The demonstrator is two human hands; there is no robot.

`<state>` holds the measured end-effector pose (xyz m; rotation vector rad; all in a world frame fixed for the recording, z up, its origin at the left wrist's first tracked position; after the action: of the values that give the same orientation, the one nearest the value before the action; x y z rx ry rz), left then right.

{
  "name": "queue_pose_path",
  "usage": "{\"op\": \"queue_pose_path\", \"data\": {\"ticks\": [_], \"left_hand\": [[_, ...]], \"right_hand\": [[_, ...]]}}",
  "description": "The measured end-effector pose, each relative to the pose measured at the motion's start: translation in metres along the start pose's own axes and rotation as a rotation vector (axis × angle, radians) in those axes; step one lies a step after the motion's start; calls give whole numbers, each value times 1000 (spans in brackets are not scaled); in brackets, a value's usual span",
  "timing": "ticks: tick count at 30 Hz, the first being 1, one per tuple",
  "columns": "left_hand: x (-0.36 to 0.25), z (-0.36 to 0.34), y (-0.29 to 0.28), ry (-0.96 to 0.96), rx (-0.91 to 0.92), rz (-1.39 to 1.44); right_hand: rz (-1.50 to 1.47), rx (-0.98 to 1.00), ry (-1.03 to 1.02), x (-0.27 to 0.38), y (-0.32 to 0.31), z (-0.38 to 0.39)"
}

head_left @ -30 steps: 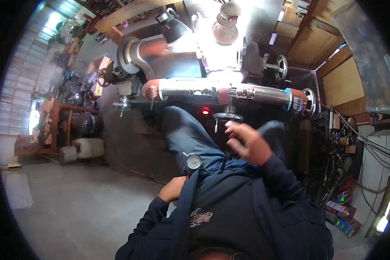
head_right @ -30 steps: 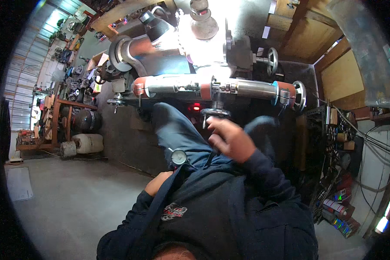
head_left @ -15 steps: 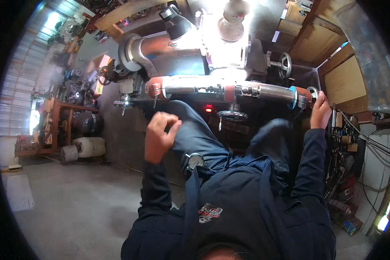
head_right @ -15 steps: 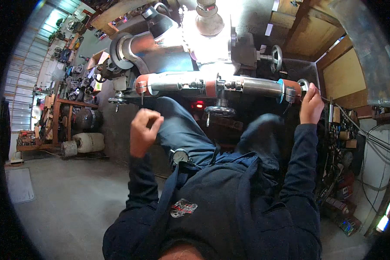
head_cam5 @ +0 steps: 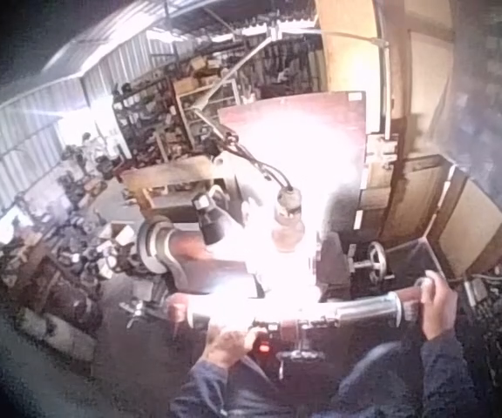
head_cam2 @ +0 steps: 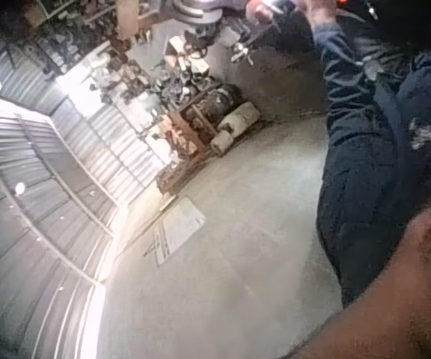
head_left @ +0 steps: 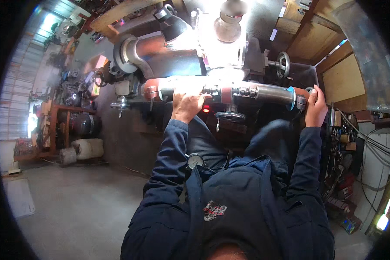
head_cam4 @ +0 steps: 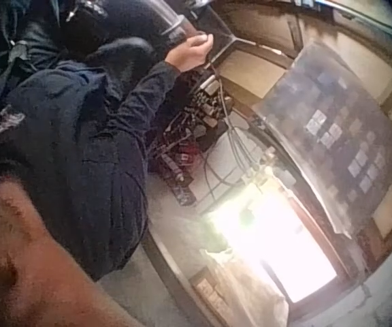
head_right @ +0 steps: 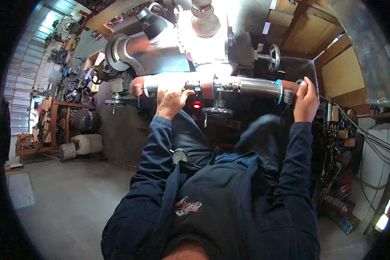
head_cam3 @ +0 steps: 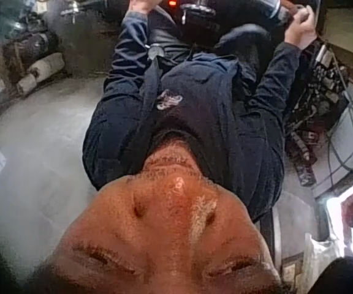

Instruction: Measuring the runout of a motorcycle crankshaft using a dial indicator on a stand.

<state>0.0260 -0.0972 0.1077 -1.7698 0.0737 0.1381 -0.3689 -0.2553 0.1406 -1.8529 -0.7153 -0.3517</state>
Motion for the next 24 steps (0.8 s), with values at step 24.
{"op": "queue_pose_path", "data": {"ticks": [24], "left_hand": [[-3, 1, -5, 3, -61, -14]], "right_hand": [[-44, -56, 9, -4, 0, 7]]}}
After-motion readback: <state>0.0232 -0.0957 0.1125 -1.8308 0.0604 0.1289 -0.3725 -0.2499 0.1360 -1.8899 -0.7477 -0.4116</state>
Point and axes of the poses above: each hand's wrist, its own z-axis away from the middle knuckle, its own y-axis out of the palm, x = y × z, the point moved 10 cm from there along -z, towards the middle knuckle, and after that the axes turned 10 degrees about x, right-handed, at the moved point
